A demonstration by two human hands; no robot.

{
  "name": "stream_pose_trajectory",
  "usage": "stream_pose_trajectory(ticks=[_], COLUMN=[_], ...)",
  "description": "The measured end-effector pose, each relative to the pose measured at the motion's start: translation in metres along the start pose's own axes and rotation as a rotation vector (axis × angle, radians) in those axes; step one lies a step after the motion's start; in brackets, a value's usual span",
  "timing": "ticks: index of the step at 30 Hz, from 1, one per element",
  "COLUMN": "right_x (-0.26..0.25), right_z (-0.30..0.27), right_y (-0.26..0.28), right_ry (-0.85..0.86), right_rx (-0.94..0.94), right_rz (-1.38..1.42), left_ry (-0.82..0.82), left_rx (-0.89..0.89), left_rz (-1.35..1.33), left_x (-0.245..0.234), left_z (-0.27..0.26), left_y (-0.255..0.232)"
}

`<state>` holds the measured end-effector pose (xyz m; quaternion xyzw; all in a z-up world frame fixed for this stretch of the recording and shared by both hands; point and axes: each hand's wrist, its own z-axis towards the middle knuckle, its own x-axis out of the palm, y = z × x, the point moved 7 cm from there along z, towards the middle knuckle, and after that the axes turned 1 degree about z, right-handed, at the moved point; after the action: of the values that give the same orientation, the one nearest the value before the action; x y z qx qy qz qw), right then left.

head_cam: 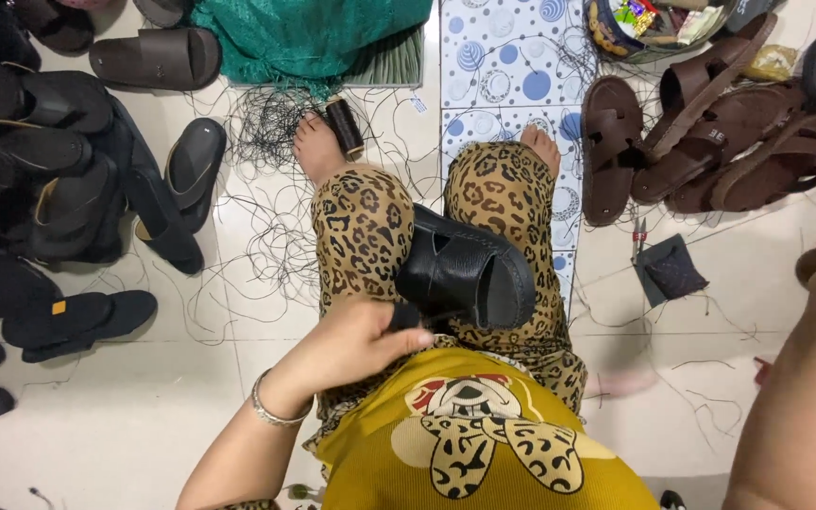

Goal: Hand-sewing the upper straps of sandals to the soles using a needle and thread.

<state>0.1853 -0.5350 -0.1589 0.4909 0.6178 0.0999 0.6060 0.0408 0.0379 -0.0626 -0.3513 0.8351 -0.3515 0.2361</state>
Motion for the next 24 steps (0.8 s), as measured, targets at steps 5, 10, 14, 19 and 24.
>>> stream_pose_trajectory(ticks=[5, 10, 14, 19, 24], right_x=[0.086, 0.144, 0.149, 0.179, 0.142], right_z=[-0.173, -0.239, -0.245, -0.225, -0.231], right_y=[0.195, 0.193, 0.202, 0.151, 0.236], right_ry=[0.268, 1.061, 1.246, 1.035, 1.049], right_rx=[-0.202, -0.74, -0.455, 0.173, -0.261], right_rz=[0.091, -0.096, 0.487, 0.986, 0.691], left_ry=[0.056, -0.008, -0.171, -0.607, -0.663], left_rx=[0.82, 1.012, 0.896, 0.525, 0.479], left_rz=[-0.713, -1.394, -1.604, -1.42, -0.278], left_x=[-0.011, -0.062, -0.077, -0.065, -0.037], left_z=[0.001, -0.006, 0.007, 0.04, 0.022], left_y=[-0.067, -0.076, -0.009, 0.046, -0.071])
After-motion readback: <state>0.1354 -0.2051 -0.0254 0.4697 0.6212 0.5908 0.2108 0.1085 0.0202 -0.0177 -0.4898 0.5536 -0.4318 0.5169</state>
